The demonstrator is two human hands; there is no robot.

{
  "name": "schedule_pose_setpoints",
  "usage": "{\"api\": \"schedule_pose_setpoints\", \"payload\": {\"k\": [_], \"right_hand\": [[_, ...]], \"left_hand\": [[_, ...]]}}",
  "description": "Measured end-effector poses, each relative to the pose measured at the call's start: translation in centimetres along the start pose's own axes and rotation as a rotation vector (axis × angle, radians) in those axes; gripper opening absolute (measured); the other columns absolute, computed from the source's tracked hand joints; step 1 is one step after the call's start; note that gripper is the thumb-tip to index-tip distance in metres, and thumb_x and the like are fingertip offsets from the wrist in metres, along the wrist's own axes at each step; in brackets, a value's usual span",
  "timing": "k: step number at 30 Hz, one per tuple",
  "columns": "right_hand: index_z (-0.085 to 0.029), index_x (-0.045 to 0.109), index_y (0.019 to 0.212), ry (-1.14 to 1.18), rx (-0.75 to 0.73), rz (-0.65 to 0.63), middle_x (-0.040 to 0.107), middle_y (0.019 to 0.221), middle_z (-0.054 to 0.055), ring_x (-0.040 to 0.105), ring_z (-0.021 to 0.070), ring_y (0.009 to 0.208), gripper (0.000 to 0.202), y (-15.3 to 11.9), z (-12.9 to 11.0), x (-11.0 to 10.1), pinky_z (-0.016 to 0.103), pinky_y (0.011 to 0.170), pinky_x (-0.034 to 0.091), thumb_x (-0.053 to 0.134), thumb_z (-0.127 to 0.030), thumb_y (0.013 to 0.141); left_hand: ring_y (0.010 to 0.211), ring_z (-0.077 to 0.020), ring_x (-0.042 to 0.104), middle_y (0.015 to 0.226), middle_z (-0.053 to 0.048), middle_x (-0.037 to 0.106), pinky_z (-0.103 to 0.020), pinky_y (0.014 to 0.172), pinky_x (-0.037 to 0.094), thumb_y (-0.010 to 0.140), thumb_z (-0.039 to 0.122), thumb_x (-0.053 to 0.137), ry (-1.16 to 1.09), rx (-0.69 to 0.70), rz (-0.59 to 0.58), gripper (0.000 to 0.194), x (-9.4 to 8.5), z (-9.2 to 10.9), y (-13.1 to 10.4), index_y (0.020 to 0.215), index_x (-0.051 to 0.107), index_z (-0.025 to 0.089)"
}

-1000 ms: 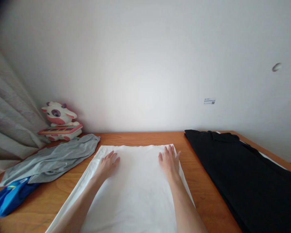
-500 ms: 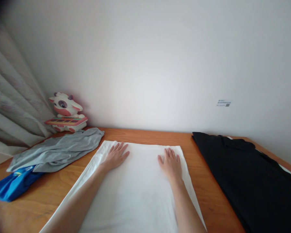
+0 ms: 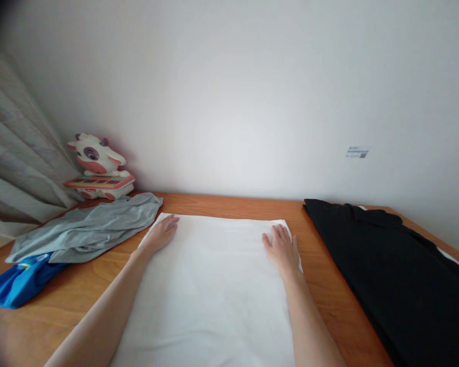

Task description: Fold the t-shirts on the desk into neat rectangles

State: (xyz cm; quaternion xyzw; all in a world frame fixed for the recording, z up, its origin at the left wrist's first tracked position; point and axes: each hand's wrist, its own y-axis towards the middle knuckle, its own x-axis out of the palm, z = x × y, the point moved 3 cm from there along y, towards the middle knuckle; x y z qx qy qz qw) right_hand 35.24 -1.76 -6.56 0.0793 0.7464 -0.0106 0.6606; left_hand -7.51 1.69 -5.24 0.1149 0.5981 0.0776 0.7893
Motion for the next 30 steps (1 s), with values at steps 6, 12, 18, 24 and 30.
{"api": "schedule_pose_setpoints", "payload": {"k": [6, 12, 18, 24, 30], "right_hand": [[-0.011, 0.042, 0.152, 0.016, -0.008, 0.007, 0.035, 0.164, 0.014, 0.028, 0.0264, 0.152, 0.061, 0.1, 0.0, 0.0, 0.055, 0.122, 0.023, 0.03, -0.045, 0.103], [-0.011, 0.046, 0.149, 0.036, -0.019, 0.052, 0.039, 0.161, 0.016, 0.031, 0.0267, 0.151, 0.057, 0.0, 0.0, 0.0, 0.055, 0.121, 0.025, 0.032, -0.042, 0.103], [-0.012, 0.045, 0.149, 0.039, -0.012, 0.046, 0.039, 0.161, 0.015, 0.03, 0.0262, 0.151, 0.057, 0.1, 0.0, 0.1, 0.055, 0.121, 0.024, 0.032, -0.042, 0.103], [-0.011, 0.046, 0.149, 0.031, -0.011, 0.022, 0.036, 0.163, 0.016, 0.028, 0.0277, 0.152, 0.058, 0.1, -0.1, 0.0, 0.057, 0.121, 0.023, 0.031, -0.042, 0.103], [-0.011, 0.046, 0.149, 0.039, -0.01, -0.002, 0.036, 0.163, 0.015, 0.028, 0.0272, 0.152, 0.058, 0.2, 0.1, 0.1, 0.057, 0.122, 0.022, 0.032, -0.044, 0.103]], "left_hand": [[0.13, -0.027, 0.059, 0.139, -0.011, 0.064, -0.042, 0.116, 0.043, 0.091, 0.023, 0.043, -0.03, 0.054, 0.061, 0.04, -0.5, 1.0, -0.4, 0.118, 0.071, 0.018], [0.12, -0.0278, 0.062, 0.125, -0.01, 0.07, -0.044, 0.112, 0.046, 0.089, 0.02, 0.046, -0.055, 0.134, 0.069, 0.036, -2.0, 3.3, -0.7, 0.115, 0.071, 0.02], [0.102, -0.023, 0.07, 0.113, -0.008, 0.073, -0.037, 0.096, 0.055, 0.092, 0.025, 0.046, -0.135, 0.223, -0.003, 0.031, -2.4, 7.3, -0.8, 0.111, 0.071, 0.021], [0.116, -0.0255, 0.065, 0.123, -0.009, 0.071, -0.041, 0.104, 0.05, 0.097, 0.034, 0.05, -0.149, 0.311, -0.088, 0.029, -1.0, 10.9, -2.1, 0.115, 0.069, 0.023], [0.127, -0.0312, 0.056, 0.137, -0.012, 0.063, -0.052, 0.107, 0.046, 0.098, 0.034, 0.05, -0.093, 0.28, -0.116, 0.032, 0.1, 11.5, -3.2, 0.124, 0.065, 0.023]]}}
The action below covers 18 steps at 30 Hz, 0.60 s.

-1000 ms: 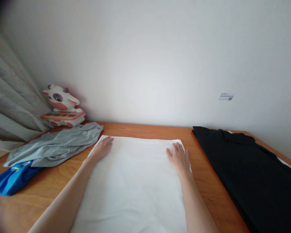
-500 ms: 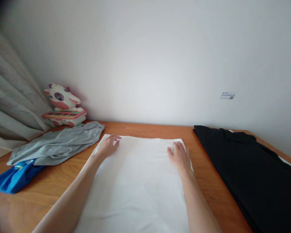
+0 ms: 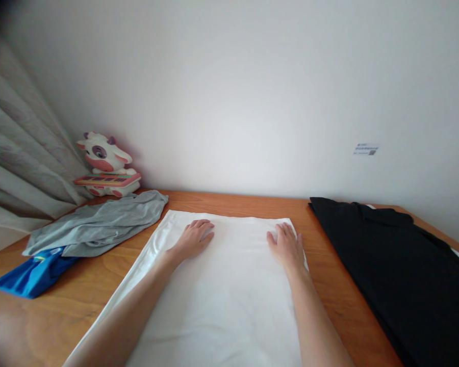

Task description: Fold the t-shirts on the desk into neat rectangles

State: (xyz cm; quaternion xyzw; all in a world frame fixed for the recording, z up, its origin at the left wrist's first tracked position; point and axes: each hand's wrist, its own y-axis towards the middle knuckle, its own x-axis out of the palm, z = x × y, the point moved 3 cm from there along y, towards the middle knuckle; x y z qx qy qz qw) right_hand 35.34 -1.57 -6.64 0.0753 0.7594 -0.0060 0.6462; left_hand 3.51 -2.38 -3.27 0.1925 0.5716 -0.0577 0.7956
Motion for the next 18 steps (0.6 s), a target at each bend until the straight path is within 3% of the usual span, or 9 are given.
{"api": "schedule_pose_setpoints", "payload": {"k": [13, 18], "right_hand": [[-0.014, 0.051, 0.146, 0.025, -0.018, 0.065, 0.042, 0.159, 0.017, 0.032, 0.0284, 0.15, 0.057, 0.1, 0.3, 0.4, 0.056, 0.119, 0.025, 0.033, -0.044, 0.102], [-0.015, 0.051, 0.145, 0.037, -0.021, 0.091, 0.042, 0.159, 0.017, 0.032, 0.0277, 0.15, 0.056, 0.0, 0.3, 0.4, 0.054, 0.12, 0.023, 0.033, -0.045, 0.101]], "left_hand": [[0.128, -0.0291, 0.054, 0.138, -0.013, 0.06, -0.048, 0.11, 0.044, 0.098, 0.029, 0.049, 0.06, 0.004, 0.007, 0.034, -0.7, 0.7, -0.5, 0.129, 0.061, 0.02], [0.116, -0.0276, 0.061, 0.128, -0.013, 0.064, -0.045, 0.104, 0.049, 0.095, 0.021, 0.051, 0.058, 0.069, -0.05, 0.037, -2.0, 4.2, -0.3, 0.131, 0.059, 0.018]]}}
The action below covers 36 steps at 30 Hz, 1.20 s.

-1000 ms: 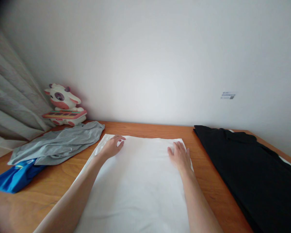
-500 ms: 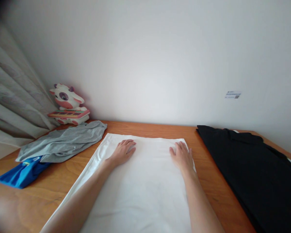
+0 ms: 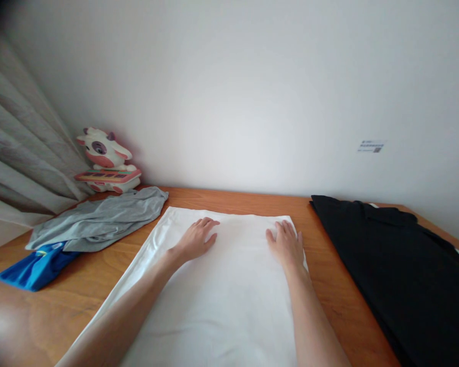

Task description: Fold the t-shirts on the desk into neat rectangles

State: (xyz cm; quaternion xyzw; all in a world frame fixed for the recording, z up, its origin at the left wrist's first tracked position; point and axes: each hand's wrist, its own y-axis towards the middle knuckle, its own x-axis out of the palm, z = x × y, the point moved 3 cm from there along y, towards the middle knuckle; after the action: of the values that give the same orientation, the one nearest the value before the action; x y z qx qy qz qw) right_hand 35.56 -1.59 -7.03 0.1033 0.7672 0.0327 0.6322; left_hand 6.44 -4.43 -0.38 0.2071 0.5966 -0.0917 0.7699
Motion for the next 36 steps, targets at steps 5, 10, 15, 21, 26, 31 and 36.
{"api": "schedule_pose_setpoints", "payload": {"k": [5, 10, 15, 21, 26, 31, 36], "right_hand": [[-0.014, 0.05, 0.145, -0.018, -0.001, 0.002, 0.041, 0.16, 0.016, 0.032, 0.0282, 0.15, 0.057, -0.4, -0.2, 0.0, 0.056, 0.12, 0.024, 0.029, -0.045, 0.102], [-0.012, 0.049, 0.143, 0.049, 0.009, 0.104, 0.05, 0.153, 0.019, 0.043, 0.0319, 0.142, 0.058, -0.4, -0.2, -0.5, 0.055, 0.116, 0.031, 0.036, -0.049, 0.1], [-0.01, 0.062, 0.122, 0.05, -0.223, 0.323, 0.065, 0.129, 0.023, 0.06, 0.0363, 0.119, 0.039, -2.2, -2.8, -3.7, 0.063, 0.113, 0.028, 0.042, -0.034, 0.099], [-0.02, 0.064, 0.12, 0.084, -0.545, 0.289, 0.067, 0.13, 0.013, 0.063, 0.0254, 0.119, 0.033, -10.7, -8.0, -4.7, 0.043, 0.105, 0.046, 0.038, -0.03, 0.103], [-0.017, 0.054, 0.143, 0.127, -0.535, 0.136, 0.052, 0.152, 0.017, 0.047, 0.0306, 0.142, 0.048, -15.9, -7.4, -1.9, 0.054, 0.113, 0.041, 0.036, -0.04, 0.104], [-0.013, 0.051, 0.148, 0.122, -0.483, 0.05, 0.041, 0.159, 0.018, 0.037, 0.0323, 0.148, 0.06, -16.3, -6.0, -1.7, 0.058, 0.119, 0.034, 0.039, -0.051, 0.102], [-0.018, 0.048, 0.151, 0.135, -0.523, -0.011, 0.038, 0.161, 0.013, 0.035, 0.0293, 0.15, 0.061, -17.7, -5.2, -2.9, 0.056, 0.122, 0.031, 0.038, -0.053, 0.103]], "left_hand": [[0.104, -0.0251, 0.067, 0.12, -0.01, 0.07, -0.042, 0.096, 0.053, 0.097, 0.02, 0.047, -0.072, 0.158, -0.096, 0.031, 0.0, 6.3, -3.0, 0.124, 0.063, 0.019], [0.136, -0.0279, 0.05, 0.15, -0.01, 0.055, -0.045, 0.115, 0.04, 0.098, 0.025, 0.047, -0.134, 0.354, -0.072, 0.038, 1.7, 9.4, -8.1, 0.136, 0.054, 0.021], [0.125, -0.027, 0.056, 0.142, -0.013, 0.058, -0.043, 0.108, 0.046, 0.096, 0.024, 0.048, -0.11, 0.254, -0.022, 0.036, 0.9, 9.4, -9.3, 0.131, 0.055, 0.019], [0.111, -0.0276, 0.06, 0.129, -0.01, 0.064, -0.043, 0.097, 0.052, 0.094, 0.019, 0.049, 0.05, 0.244, -0.024, 0.035, 0.5, 10.6, -10.4, 0.129, 0.056, 0.018], [0.136, -0.0278, 0.051, 0.156, -0.014, 0.049, -0.043, 0.113, 0.045, 0.096, 0.023, 0.049, -0.023, 0.16, 0.036, 0.043, 0.8, 9.3, -13.9, 0.138, 0.053, 0.015], [0.149, -0.0301, 0.037, 0.164, -0.013, 0.032, -0.05, 0.119, 0.039, 0.104, 0.041, 0.043, 0.109, 0.143, 0.099, 0.064, -0.5, 5.7, -18.6, 0.162, 0.022, 0.022], [0.147, -0.0257, 0.041, 0.165, -0.007, 0.031, -0.043, 0.119, 0.04, 0.104, 0.047, 0.043, 0.231, 0.153, 0.096, 0.072, -2.4, 3.7, -22.7, 0.164, 0.006, 0.029]]}}
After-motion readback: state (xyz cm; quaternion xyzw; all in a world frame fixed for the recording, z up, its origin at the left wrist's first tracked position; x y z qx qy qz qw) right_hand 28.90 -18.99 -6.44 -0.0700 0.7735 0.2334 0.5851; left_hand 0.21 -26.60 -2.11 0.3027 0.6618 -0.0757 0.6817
